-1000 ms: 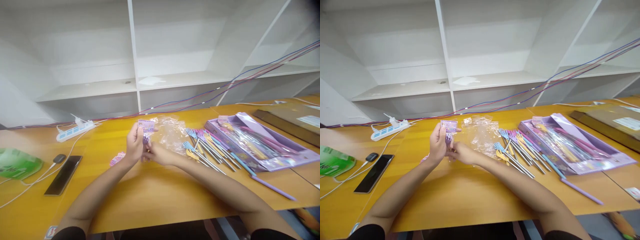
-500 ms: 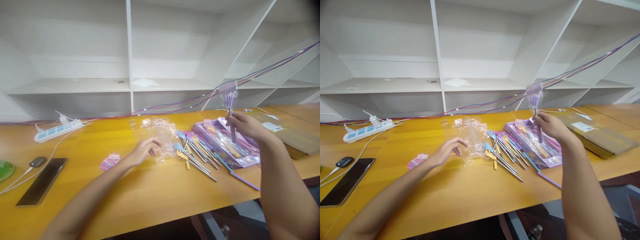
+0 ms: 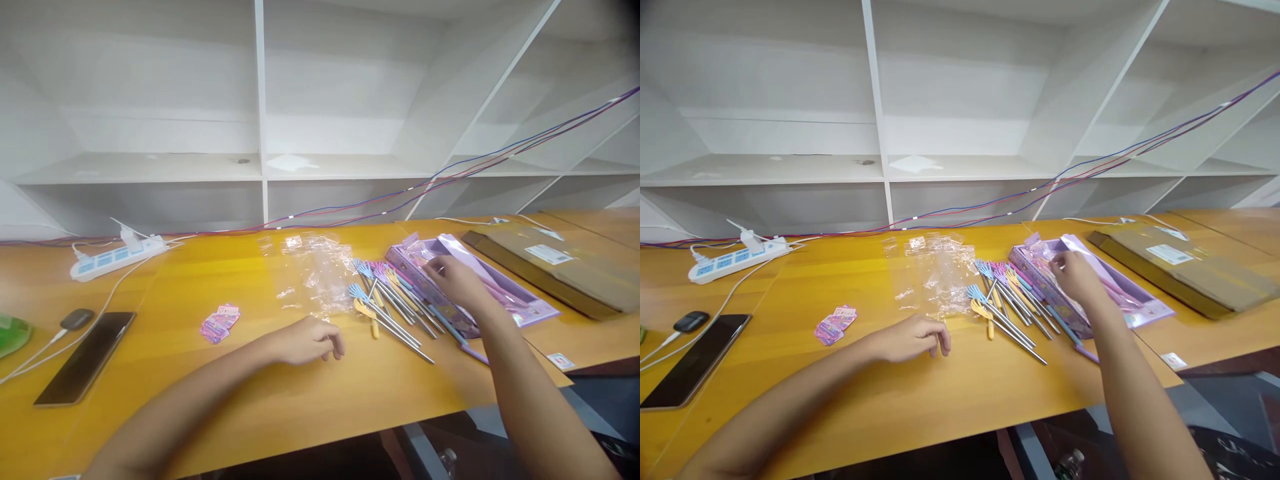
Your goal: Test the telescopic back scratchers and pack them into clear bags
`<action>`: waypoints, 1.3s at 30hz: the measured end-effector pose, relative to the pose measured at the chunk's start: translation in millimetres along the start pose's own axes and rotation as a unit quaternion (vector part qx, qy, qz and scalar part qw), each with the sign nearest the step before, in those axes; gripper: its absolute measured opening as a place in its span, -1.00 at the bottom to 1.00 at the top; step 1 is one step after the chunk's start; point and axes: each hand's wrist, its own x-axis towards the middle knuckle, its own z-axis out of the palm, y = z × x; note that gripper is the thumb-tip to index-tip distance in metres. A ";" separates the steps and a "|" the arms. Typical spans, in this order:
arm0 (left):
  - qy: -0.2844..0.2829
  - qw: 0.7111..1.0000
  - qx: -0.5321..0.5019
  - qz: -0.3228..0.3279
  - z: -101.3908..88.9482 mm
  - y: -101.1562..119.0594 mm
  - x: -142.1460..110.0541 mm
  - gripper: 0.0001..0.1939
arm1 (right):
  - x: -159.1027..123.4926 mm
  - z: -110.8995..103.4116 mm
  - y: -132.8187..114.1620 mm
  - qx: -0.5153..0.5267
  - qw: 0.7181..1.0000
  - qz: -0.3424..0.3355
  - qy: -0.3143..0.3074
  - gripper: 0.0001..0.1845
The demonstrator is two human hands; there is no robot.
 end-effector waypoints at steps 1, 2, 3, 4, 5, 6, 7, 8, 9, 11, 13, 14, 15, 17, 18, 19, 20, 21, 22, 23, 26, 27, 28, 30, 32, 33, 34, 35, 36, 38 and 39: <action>-0.012 1.000 0.007 0.010 7.8 -3.9 3.4 -0.69 | -9.1 5.7 -11.6 -0.009 0.999 0.008 -0.033 -0.60; -0.018 0.999 0.016 0.022 16.6 -9.4 7.2 -0.70 | -20.9 12.7 -23.4 -0.014 0.997 0.007 -0.080 -0.61; -0.018 0.998 0.033 0.047 25.9 -16.0 11.2 -0.70 | -34.6 20.3 -34.5 -0.018 0.992 0.005 -0.128 -0.62; -0.012 0.995 0.060 0.076 35.4 -23.2 15.0 -0.71 | -49.4 28.1 -44.5 -0.022 0.985 -0.002 -0.169 -0.64; 0.001 0.994 0.071 0.086 44.6 -30.4 18.4 -0.71 | -64.1 35.6 -52.6 -0.030 0.980 -0.006 -0.198 -0.64; 0.012 0.993 0.080 0.092 53.0 -36.9 21.2 -0.72 | -77.9 42.7 -58.6 -0.039 0.975 -0.010 -0.217 -0.66; 0.025 0.990 0.092 0.100 60.2 -42.5 23.2 -0.73 | -90.0 49.1 -62.6 -0.048 0.973 -0.014 -0.226 -0.68; 0.030 0.989 0.100 0.109 65.9 -47.0 24.6 -0.75 | -100.2 54.9 -64.7 -0.058 0.972 -0.017 -0.227 -0.71; 0.032 0.986 0.109 0.120 69.9 -50.3 25.4 -0.76 | -108.3 60.0 -65.3 -0.069 0.973 -0.017 -0.221 -0.74; 0.032 0.979 0.134 0.148 73.3 -54.3 26.0 -0.77 | -118.6 68.7 -63.5 -0.092 0.976 -0.014 -0.197 -0.81; 0.033 0.972 0.156 0.170 72.4 -55.8 26.1 -0.78 | -123.1 75.3 -60.9 -0.114 0.979 -0.008 -0.170 -0.82; 0.035 0.970 0.165 0.177 71.3 -56.2 26.2 -0.78 | -123.9 77.9 -60.2 -0.124 0.980 -0.007 -0.159 -0.80; 0.036 0.968 0.169 0.179 70.2 -56.5 26.3 -0.77 | -124.2 79.7 -60.1 -0.131 0.980 -0.006 -0.148 -0.77; 0.035 0.968 0.173 0.179 68.9 -57.0 26.7 -0.78 | -124.0 81.2 -61.8 -0.142 0.982 -0.006 -0.124 -0.69; 0.034 0.967 0.178 0.181 68.8 -57.3 27.0 -0.78 | -123.9 81.1 -63.5 -0.147 0.983 -0.003 -0.107 -0.66; 0.034 0.965 0.187 0.183 69.1 -57.7 27.2 -0.78 | -124.2 80.5 -65.7 -0.152 0.984 0.004 -0.087 -0.63; 0.033 0.961 0.200 0.187 69.6 -58.1 27.5 -0.78 | -125.0 79.8 -68.5 -0.158 0.985 0.016 -0.065 -0.60; 0.033 0.957 0.215 0.192 70.4 -58.6 27.9 -0.78 | -126.6 79.2 -71.8 -0.164 0.985 0.035 -0.044 -0.57; 0.034 0.952 0.231 0.198 71.1 -58.9 28.2 -0.78 | -128.9 79.1 -75.6 -0.168 0.984 0.056 -0.028 -0.54; 0.034 0.947 0.246 0.204 71.7 -59.1 28.4 -0.79 | -131.8 79.6 -80.1 -0.169 0.982 0.079 -0.022 -0.53; 0.033 0.936 0.277 0.216 72.3 -58.7 28.8 -0.80 | -142.8 85.8 -96.8 -0.156 0.978 0.122 -0.067 -0.62; 0.032 0.934 0.283 0.218 71.9 -58.1 28.7 -0.80 | -146.0 89.0 -103.1 -0.151 0.976 0.127 -0.093 -0.63; 0.031 0.932 0.288 0.218 71.4 -57.4 28.6 -0.81 | -148.4 92.5 -109.3 -0.150 0.973 0.131 -0.115 -0.62; 0.029 0.931 0.292 0.218 70.2 -55.8 28.2 -0.81 | -150.2 98.6 -120.7 -0.160 0.966 0.140 -0.146 -0.59; 0.028 0.930 0.293 0.219 69.3 -54.3 28.0 -0.80 | -148.5 101.8 -129.2 -0.177 0.959 0.152 -0.164 -0.60; 0.027 0.931 0.292 0.219 69.1 -53.9 28.0 -0.80 | -147.0 101.9 -132.2 -0.183 0.955 0.154 -0.172 -0.63; 0.026 0.931 0.290 0.218 69.1 -53.9 28.1 -0.80 | -145.6 100.9 -134.5 -0.188 0.953 0.155 -0.179 -0.65; 0.026 0.932 0.288 0.217 69.3 -54.1 28.3 -0.80 | -144.9 99.0 -136.1 -0.190 0.951 0.155 -0.186 -0.67; 0.027 0.933 0.287 0.217 69.6 -54.6 28.6 -0.80 | -145.2 96.1 -137.2 -0.191 0.950 0.154 -0.193 -0.68; 0.027 0.934 0.284 0.215 70.2 -56.3 29.1 -0.80 | -149.8 87.9 -138.2 -0.191 0.947 0.152 -0.207 -0.69; 0.027 0.935 0.281 0.214 70.2 -57.2 29.3 -0.80 | -154.3 82.9 -138.0 -0.192 0.946 0.153 -0.214 -0.68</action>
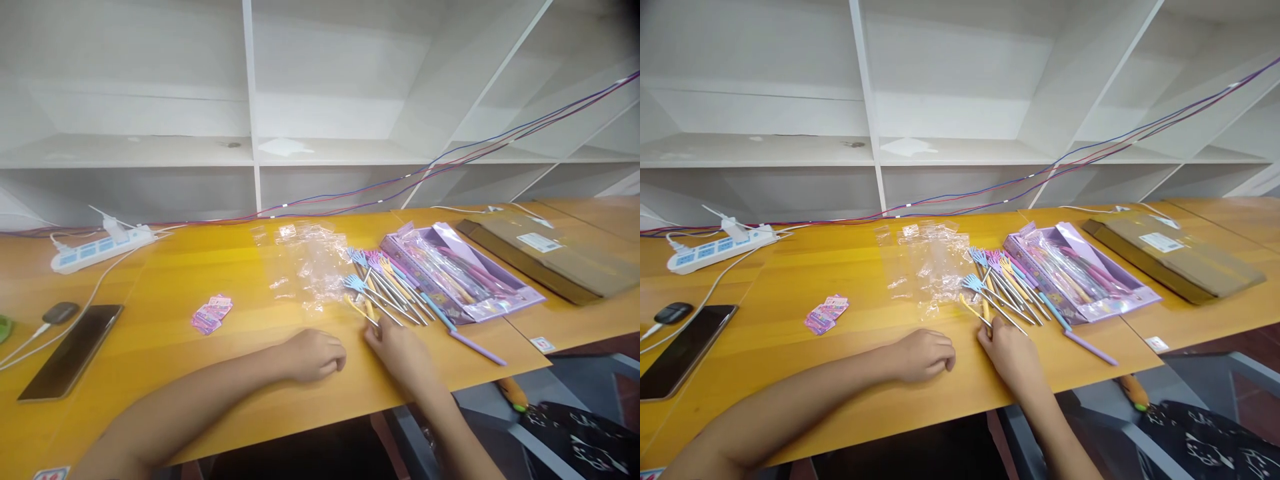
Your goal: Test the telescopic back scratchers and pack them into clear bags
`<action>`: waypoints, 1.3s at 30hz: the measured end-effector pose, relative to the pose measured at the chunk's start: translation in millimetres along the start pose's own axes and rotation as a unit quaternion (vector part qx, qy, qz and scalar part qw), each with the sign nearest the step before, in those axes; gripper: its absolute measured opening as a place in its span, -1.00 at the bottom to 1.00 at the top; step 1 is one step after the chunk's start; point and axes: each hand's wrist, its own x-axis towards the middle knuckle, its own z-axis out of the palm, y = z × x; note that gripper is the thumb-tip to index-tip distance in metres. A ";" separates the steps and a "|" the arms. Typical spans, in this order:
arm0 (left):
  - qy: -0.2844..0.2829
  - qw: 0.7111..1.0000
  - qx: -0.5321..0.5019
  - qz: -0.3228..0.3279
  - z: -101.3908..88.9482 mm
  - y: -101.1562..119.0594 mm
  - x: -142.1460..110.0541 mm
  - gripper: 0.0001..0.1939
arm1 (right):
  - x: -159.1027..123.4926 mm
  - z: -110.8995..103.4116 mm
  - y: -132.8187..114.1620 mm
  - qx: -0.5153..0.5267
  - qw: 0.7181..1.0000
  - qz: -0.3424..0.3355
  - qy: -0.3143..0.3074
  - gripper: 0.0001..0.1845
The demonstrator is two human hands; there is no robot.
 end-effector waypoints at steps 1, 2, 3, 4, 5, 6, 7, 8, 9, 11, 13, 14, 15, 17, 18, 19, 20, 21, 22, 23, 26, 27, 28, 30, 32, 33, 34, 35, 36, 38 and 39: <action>0.001 1.000 -0.005 -0.001 0.1 -0.5 -0.3 -0.80 | -6.6 -1.8 4.3 -0.003 1.000 0.001 -0.006 -0.68; 0.002 1.000 -0.013 -0.004 -0.3 -0.8 -0.8 -0.80 | -14.0 -3.4 9.5 -0.006 1.000 0.002 -0.012 -0.68; 0.003 1.000 -0.026 -0.008 -1.2 -0.5 -1.2 -0.80 | -21.6 -4.8 15.3 -0.006 1.000 0.000 -0.017 -0.69; 0.007 0.999 -0.047 -0.018 -2.5 0.4 -1.4 -0.81 | -29.1 -6.2 21.2 0.001 1.000 -0.009 -0.018 -0.72; 0.011 0.997 -0.073 -0.031 -3.9 2.0 -1.4 -0.82 | -36.1 -7.6 26.6 0.018 0.999 -0.025 -0.015 -0.73; 0.015 0.994 -0.096 -0.044 -5.2 4.4 -0.9 -0.82 | -42.1 -9.3 30.5 0.047 0.998 -0.051 -0.011 -0.74; 0.019 0.991 -0.121 -0.058 -6.0 7.4 0.2 -0.81 | -46.9 -11.2 32.3 0.086 0.993 -0.082 -0.007 -0.73; 0.029 0.984 -0.156 -0.078 -6.4 10.8 2.0 -0.78 | -50.3 -13.4 31.1 0.130 0.985 -0.113 0.001 -0.70; 0.050 0.971 -0.209 -0.108 -6.3 14.4 4.5 -0.73 | -52.1 -16.0 26.5 0.174 0.975 -0.138 0.011 -0.66; 0.119 0.915 -0.340 -0.185 -6.4 20.7 11.2 -0.58 | -51.1 -21.8 7.5 0.247 0.953 -0.174 0.022 -0.59; 0.198 0.841 -0.438 -0.249 -11.7 23.5 18.0 -0.46 | -43.6 -28.8 -20.2 0.299 0.930 -0.216 -0.001 -0.57; 0.224 0.827 -0.447 -0.256 -18.3 23.2 20.5 -0.42 | -37.4 -33.1 -34.9 0.323 0.912 -0.250 -0.020 -0.59; 0.250 0.822 -0.443 -0.255 -28.2 21.6 22.0 -0.40 | -29.8 -38.3 -49.0 0.349 0.893 -0.283 -0.027 -0.59; 0.341 0.788 -0.446 -0.251 -57.8 16.2 20.8 -0.43 | -11.1 -53.0 -73.1 0.384 0.862 -0.332 -0.017 -0.57; 0.394 0.767 -0.446 -0.238 -76.4 13.3 17.9 -0.46 | -0.8 -63.1 -83.0 0.398 0.849 -0.346 -0.001 -0.56; 0.430 0.756 -0.443 -0.219 -96.4 11.1 13.4 -0.46 | 9.7 -75.4 -91.7 0.415 0.837 -0.356 0.019 -0.52; 0.444 0.757 -0.433 -0.207 -116.4 9.9 7.5 -0.45 | 19.9 -89.8 -99.5 0.430 0.826 -0.362 0.039 -0.48; 0.432 0.772 -0.417 -0.209 -135.4 10.2 0.5 -0.45 | 29.2 -105.9 -106.6 0.452 0.812 -0.364 0.064 -0.43; 0.410 0.798 -0.385 -0.216 -152.4 12.1 -7.1 -0.46 | 37.2 -123.1 -112.9 0.472 0.795 -0.371 0.087 -0.40; 0.381 0.831 -0.339 -0.220 -166.8 15.5 -15.0 -0.47 | 43.8 -140.6 -118.6 0.499 0.767 -0.382 0.125 -0.38; 0.347 0.893 -0.149 -0.245 -193.1 31.4 -35.0 -0.52 | 52.5 -185.6 -129.7 0.615 0.629 -0.407 0.244 -0.45; 0.335 0.902 -0.092 -0.255 -197.2 37.4 -39.6 -0.53 | 51.9 -195.6 -131.5 0.650 0.587 -0.420 0.236 -0.47; 0.324 0.907 -0.045 -0.264 -199.7 43.5 -43.0 -0.53 | 49.7 -202.5 -132.6 0.679 0.557 -0.427 0.216 -0.49; 0.307 0.911 0.015 -0.275 -201.6 54.9 -46.4 -0.54 | 42.2 -207.7 -133.8 0.722 0.508 -0.438 0.169 -0.55; 0.303 0.911 0.042 -0.278 -201.4 64.8 -46.3 -0.55 | 33.2 -205.0 -135.0 0.743 0.476 -0.447 0.145 -0.62; 0.303 0.911 0.046 -0.276 -201.0 69.1 -45.3 -0.56 | 28.9 -202.4 -135.7 0.749 0.464 -0.451 0.142 -0.65; 0.304 0.912 0.047 -0.273 -200.5 72.8 -44.2 -0.58 | 25.2 -199.9 -136.2 0.752 0.457 -0.454 0.143 -0.67; 0.305 0.913 0.044 -0.268 -199.9 75.8 -42.9 -0.59 | 22.1 -197.6 -136.7 0.752 0.455 -0.454 0.146 -0.68; 0.308 0.913 0.041 -0.263 -199.4 78.1 -41.7 -0.61 | 19.7 -196.0 -136.8 0.749 0.459 -0.454 0.148 -0.70; 0.316 0.914 0.034 -0.253 -198.3 80.7 -40.2 -0.64 | 17.1 -194.2 -136.7 0.741 0.473 -0.454 0.145 -0.73; 0.320 0.913 0.031 -0.250 -197.8 81.3 -39.9 -0.64 | 16.6 -193.9 -136.6 0.737 0.479 -0.455 0.141 -0.74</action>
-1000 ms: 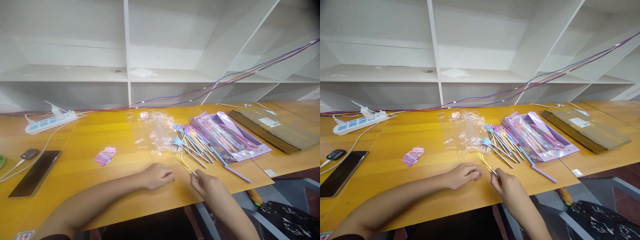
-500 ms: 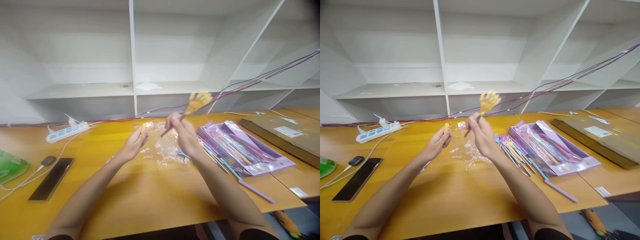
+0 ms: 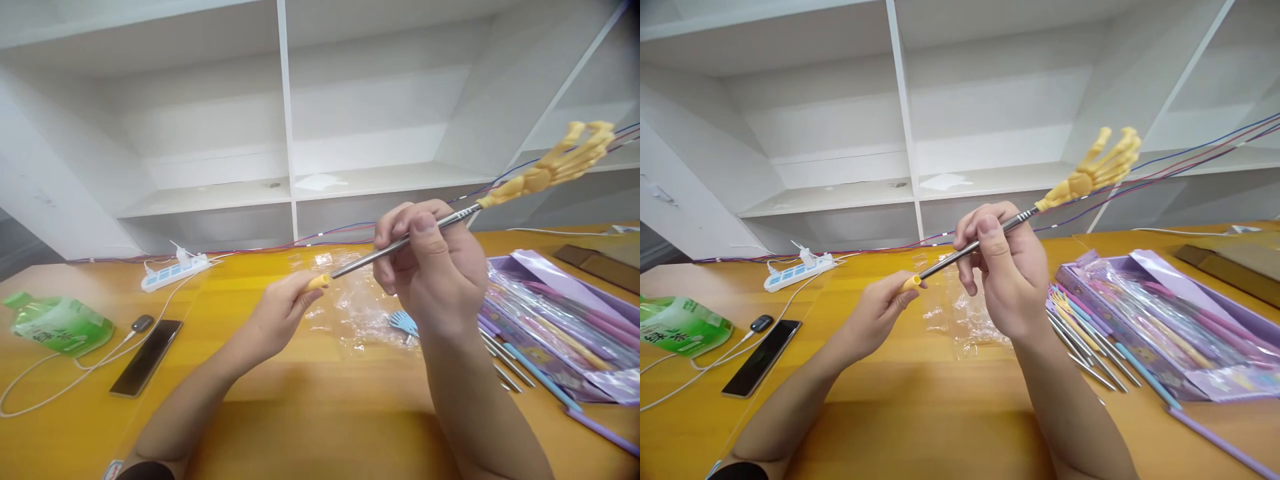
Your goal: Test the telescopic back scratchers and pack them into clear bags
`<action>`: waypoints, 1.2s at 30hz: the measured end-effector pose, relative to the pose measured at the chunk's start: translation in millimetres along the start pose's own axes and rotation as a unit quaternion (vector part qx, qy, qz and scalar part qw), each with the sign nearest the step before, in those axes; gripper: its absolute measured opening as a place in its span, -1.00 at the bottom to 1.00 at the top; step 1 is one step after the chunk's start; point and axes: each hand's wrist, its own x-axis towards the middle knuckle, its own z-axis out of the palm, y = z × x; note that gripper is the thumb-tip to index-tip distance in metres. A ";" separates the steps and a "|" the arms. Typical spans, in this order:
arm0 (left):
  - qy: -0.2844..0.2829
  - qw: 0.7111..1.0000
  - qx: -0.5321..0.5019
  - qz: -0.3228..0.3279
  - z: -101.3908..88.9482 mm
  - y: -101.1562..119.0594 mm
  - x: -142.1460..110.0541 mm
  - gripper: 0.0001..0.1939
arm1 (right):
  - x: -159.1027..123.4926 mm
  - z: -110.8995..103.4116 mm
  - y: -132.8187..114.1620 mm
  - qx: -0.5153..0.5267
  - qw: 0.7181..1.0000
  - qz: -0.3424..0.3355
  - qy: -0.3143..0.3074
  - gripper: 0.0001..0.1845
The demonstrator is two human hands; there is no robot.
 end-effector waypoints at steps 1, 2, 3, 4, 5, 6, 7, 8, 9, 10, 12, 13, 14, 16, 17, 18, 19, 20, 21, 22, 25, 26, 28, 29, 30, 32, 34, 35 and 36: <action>0.003 1.000 -0.005 0.000 0.3 0.2 -0.3 -0.63 | -0.2 0.1 0.0 -0.003 1.000 0.003 -0.007 -0.74; 0.004 1.000 -0.009 -0.001 0.4 0.1 -0.7 -0.63 | -0.2 0.4 0.3 -0.004 1.000 0.005 -0.012 -0.74; 0.004 1.000 -0.011 -0.003 0.4 -0.1 -1.0 -0.63 | -0.1 0.8 0.7 -0.004 1.000 0.007 -0.015 -0.73; 0.001 1.000 -0.012 -0.006 0.4 -0.2 -1.2 -0.63 | -0.1 1.5 1.1 -0.002 1.000 0.007 -0.018 -0.73; -0.001 1.000 -0.012 -0.007 0.2 -0.3 -1.4 -0.64 | -0.3 2.3 1.5 0.001 1.000 0.008 -0.020 -0.73; -0.004 1.000 -0.010 -0.007 0.0 -0.3 -1.5 -0.65 | -0.6 3.3 1.7 0.003 1.000 0.007 -0.021 -0.73; -0.005 1.000 -0.008 -0.006 -0.3 -0.1 -1.6 -0.65 | -1.2 4.1 1.8 0.005 1.000 0.006 -0.021 -0.74; -0.005 1.000 -0.006 -0.005 -0.6 0.1 -1.6 -0.66 | -1.8 4.9 1.7 0.004 1.000 0.005 -0.021 -0.74; -0.003 1.000 -0.003 -0.004 -1.1 0.3 -1.6 -0.66 | -2.5 5.4 1.5 0.001 1.000 0.004 -0.020 -0.74; 0.001 1.000 0.000 -0.003 -1.5 0.5 -1.6 -0.66 | -3.2 5.6 1.2 -0.005 1.000 0.004 -0.019 -0.74; 0.008 1.000 0.011 -0.001 -2.5 0.6 -1.5 -0.65 | -4.3 5.4 1.0 -0.019 1.000 0.002 -0.014 -0.73; 0.012 1.000 0.019 0.000 -2.9 0.6 -1.4 -0.65 | -4.5 5.0 1.1 -0.026 1.000 0.001 -0.013 -0.73; 0.016 1.000 0.027 0.002 -3.1 0.5 -1.3 -0.65 | -4.4 4.5 1.4 -0.031 0.999 -0.001 -0.016 -0.72; 0.028 0.999 0.035 0.012 -3.2 0.0 -1.3 -0.63 | -3.8 3.7 2.6 -0.039 0.999 -0.006 -0.025 -0.71; 0.035 0.999 0.033 0.018 -2.9 -0.2 -1.5 -0.63 | -3.3 3.5 3.3 -0.042 0.999 -0.009 -0.030 -0.70; 0.042 0.998 0.028 0.024 -2.5 -0.5 -1.8 -0.62 | -2.8 3.6 4.2 -0.043 0.998 -0.012 -0.033 -0.68; 0.047 0.998 0.022 0.028 -1.9 -0.9 -2.2 -0.62 | -2.4 3.8 5.2 -0.044 0.998 -0.013 -0.033 -0.67; 0.051 0.998 0.016 0.031 -1.4 -1.3 -2.8 -0.61 | -2.1 4.2 6.1 -0.044 0.998 -0.014 -0.031 -0.66; 0.054 0.998 0.011 0.033 -0.9 -1.9 -3.4 -0.61 | -1.9 4.6 7.0 -0.042 0.999 -0.015 -0.027 -0.65; 0.057 0.998 0.008 0.033 -0.4 -2.5 -3.9 -0.60 | -1.8 5.0 7.9 -0.038 0.999 -0.017 -0.024 -0.64; 0.060 0.998 -0.004 0.034 0.0 -4.6 -4.7 -0.59 | -1.1 5.1 9.6 -0.030 0.999 -0.022 -0.026 -0.62; 0.058 0.998 -0.008 0.034 0.0 -5.2 -4.7 -0.59 | -0.7 4.8 10.0 -0.028 0.999 -0.023 -0.033 -0.62; 0.056 0.998 -0.014 0.033 0.4 -5.9 -4.6 -0.59 | 0.1 4.1 10.4 -0.029 0.998 -0.018 -0.052 -0.60; 0.057 0.998 -0.016 0.033 1.0 -6.0 -4.6 -0.60 | 0.3 4.0 10.7 -0.029 0.998 -0.014 -0.062 -0.59; 0.060 0.998 -0.016 0.033 1.8 -5.8 -4.5 -0.60 | 0.3 4.2 11.0 -0.029 0.997 -0.011 -0.070 -0.57; 0.072 0.997 -0.011 0.034 3.6 -5.4 -4.4 -0.61 | -0.2 5.3 12.0 -0.028 0.997 -0.008 -0.077 -0.55; 0.084 0.996 0.001 0.038 4.1 -5.4 -3.8 -0.61 | -0.3 5.7 13.4 -0.023 0.996 -0.008 -0.081 -0.54; 0.092 0.995 0.010 0.041 3.2 -5.8 -3.3 -0.62 | 0.6 4.8 14.2 -0.024 0.996 -0.006 -0.087 -0.55; 0.102 0.994 0.022 0.045 1.3 -6.7 -2.6 -0.63 | 2.3 2.5 15.2 -0.026 0.995 -0.001 -0.096 -0.58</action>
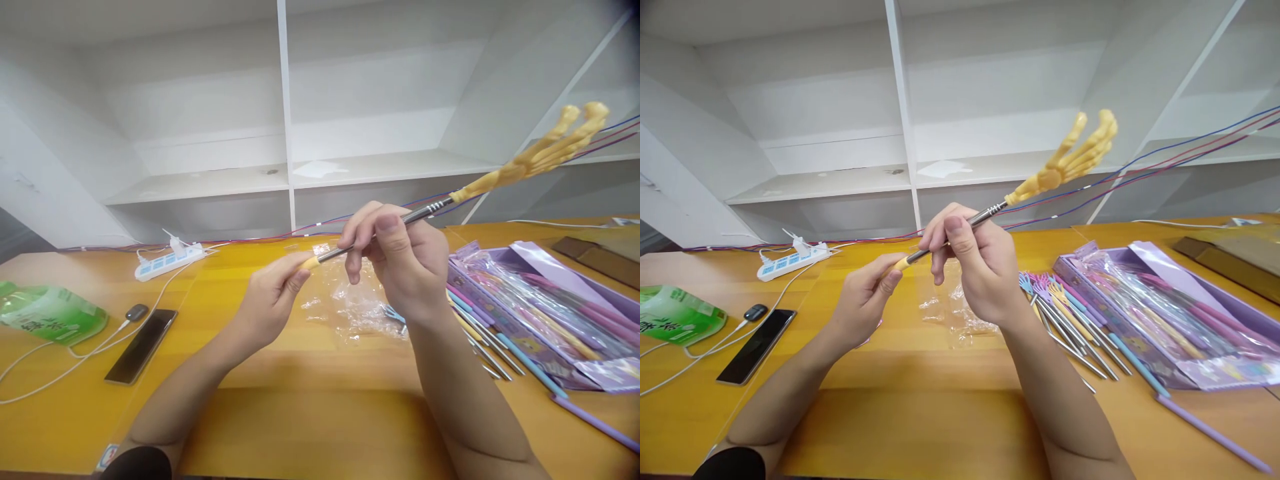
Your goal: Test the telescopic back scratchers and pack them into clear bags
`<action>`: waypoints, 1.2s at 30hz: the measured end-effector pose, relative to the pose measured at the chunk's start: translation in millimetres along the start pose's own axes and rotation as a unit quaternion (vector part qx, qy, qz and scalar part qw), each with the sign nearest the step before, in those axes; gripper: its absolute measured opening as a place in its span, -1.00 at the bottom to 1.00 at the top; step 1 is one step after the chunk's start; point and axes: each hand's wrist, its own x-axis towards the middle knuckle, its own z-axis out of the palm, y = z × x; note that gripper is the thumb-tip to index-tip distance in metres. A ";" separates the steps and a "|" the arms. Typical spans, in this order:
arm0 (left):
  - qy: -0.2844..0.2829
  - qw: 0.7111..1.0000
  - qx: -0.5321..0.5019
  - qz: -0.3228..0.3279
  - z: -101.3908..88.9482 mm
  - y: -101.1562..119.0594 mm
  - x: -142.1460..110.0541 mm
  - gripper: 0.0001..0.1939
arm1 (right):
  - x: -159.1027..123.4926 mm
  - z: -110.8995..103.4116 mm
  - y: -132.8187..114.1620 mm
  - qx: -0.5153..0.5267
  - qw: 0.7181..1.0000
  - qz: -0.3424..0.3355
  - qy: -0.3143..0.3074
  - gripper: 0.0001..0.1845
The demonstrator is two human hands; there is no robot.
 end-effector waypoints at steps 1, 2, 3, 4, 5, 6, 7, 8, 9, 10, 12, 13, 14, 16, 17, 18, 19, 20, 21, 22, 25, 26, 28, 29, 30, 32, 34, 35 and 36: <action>0.014 1.000 0.014 0.006 -2.7 -1.5 1.4 -0.64 | 2.2 -4.3 1.3 -0.002 1.000 0.008 -0.010 -0.62; 0.031 0.999 0.030 0.012 -6.5 -3.3 3.1 -0.66 | 5.2 -10.5 2.9 -0.004 1.000 0.017 -0.016 -0.66; 0.050 0.997 0.047 0.020 -11.1 -5.3 5.1 -0.68 | 9.1 -18.5 4.8 -0.002 1.000 0.024 -0.014 -0.65; 0.068 0.995 0.064 0.031 -16.5 -7.3 7.2 -0.70 | 13.4 -28.0 6.6 0.005 1.000 0.024 0.001 -0.60; 0.083 0.992 0.080 0.043 -22.3 -9.2 9.3 -0.71 | 17.9 -38.4 8.5 0.015 0.999 0.018 0.028 -0.55; 0.093 0.989 0.096 0.058 -28.4 -10.9 11.2 -0.72 | 22.1 -49.0 10.0 0.025 0.998 0.001 0.064 -0.53; 0.100 0.986 0.113 0.072 -34.3 -12.2 12.9 -0.74 | 25.6 -58.8 11.1 0.028 0.994 -0.023 0.102 -0.53; 0.101 0.982 0.131 0.087 -40.0 -13.2 14.2 -0.75 | 28.1 -67.2 11.8 0.015 0.990 -0.047 0.131 -0.53; 0.097 0.979 0.149 0.101 -45.2 -13.7 15.2 -0.76 | 29.5 -73.3 11.9 -0.010 0.986 -0.074 0.149 -0.53; 0.089 0.976 0.167 0.111 -49.7 -14.0 15.7 -0.76 | 29.8 -77.0 11.7 -0.043 0.981 -0.102 0.159 -0.53; 0.072 0.970 0.195 0.126 -56.3 -13.6 15.9 -0.76 | 27.8 -77.0 10.9 -0.111 0.970 -0.152 0.157 -0.57; 0.066 0.968 0.203 0.132 -58.6 -13.2 15.8 -0.76 | 26.3 -74.2 10.9 -0.141 0.963 -0.173 0.152 -0.61; 0.060 0.966 0.208 0.138 -60.1 -12.8 15.5 -0.77 | 24.8 -70.5 11.2 -0.173 0.954 -0.192 0.150 -0.64; 0.050 0.964 0.212 0.151 -62.1 -12.0 15.0 -0.77 | 22.8 -63.0 13.5 -0.253 0.924 -0.243 0.155 -0.65; 0.047 0.963 0.215 0.158 -62.7 -11.7 14.8 -0.78 | 22.3 -60.5 15.2 -0.295 0.899 -0.277 0.166 -0.64; 0.045 0.961 0.218 0.164 -63.3 -11.5 14.5 -0.78 | 22.0 -59.1 17.2 -0.331 0.874 -0.309 0.177 -0.62; 0.045 0.959 0.222 0.169 -64.0 -11.3 14.3 -0.77 | 21.8 -59.0 19.1 -0.357 0.853 -0.333 0.187 -0.59; 0.047 0.957 0.227 0.175 -64.6 -11.2 14.0 -0.78 | 21.4 -60.0 20.9 -0.374 0.838 -0.345 0.195 -0.57; 0.051 0.955 0.231 0.181 -65.2 -11.2 13.7 -0.78 | 20.7 -61.6 22.4 -0.387 0.832 -0.344 0.199 -0.55; 0.055 0.953 0.234 0.185 -65.7 -11.1 13.3 -0.78 | 19.7 -63.6 23.6 -0.398 0.831 -0.332 0.204 -0.54; 0.064 0.952 0.232 0.191 -65.1 -10.5 12.1 -0.79 | 15.9 -68.2 24.7 -0.429 0.817 -0.305 0.235 -0.53; 0.065 0.952 0.230 0.191 -63.9 -10.1 11.8 -0.80 | 14.7 -68.4 24.2 -0.434 0.813 -0.304 0.243 -0.54; 0.069 0.952 0.228 0.191 -60.0 -8.7 11.0 -0.81 | 12.9 -66.7 21.9 -0.441 0.809 -0.301 0.245 -0.56; 0.071 0.952 0.227 0.192 -57.3 -7.8 10.6 -0.81 | 12.3 -64.8 20.2 -0.444 0.810 -0.299 0.240 -0.58; 0.072 0.952 0.225 0.195 -54.2 -7.0 10.1 -0.82 | 11.8 -62.5 18.3 -0.448 0.811 -0.296 0.234 -0.59; 0.074 0.952 0.218 0.202 -47.7 -5.3 9.0 -0.82 | 11.2 -57.2 14.3 -0.453 0.813 -0.291 0.224 -0.62; 0.079 0.952 0.211 0.208 -41.8 -3.9 7.9 -0.82 | 10.7 -52.5 11.0 -0.452 0.816 -0.287 0.217 -0.64; 0.084 0.951 0.208 0.211 -39.5 -3.4 7.3 -0.82 | 10.4 -50.6 9.8 -0.452 0.818 -0.284 0.213 -0.63; 0.089 0.951 0.205 0.213 -37.7 -2.9 6.8 -0.82 | 10.2 -49.2 8.9 -0.453 0.820 -0.281 0.209 -0.63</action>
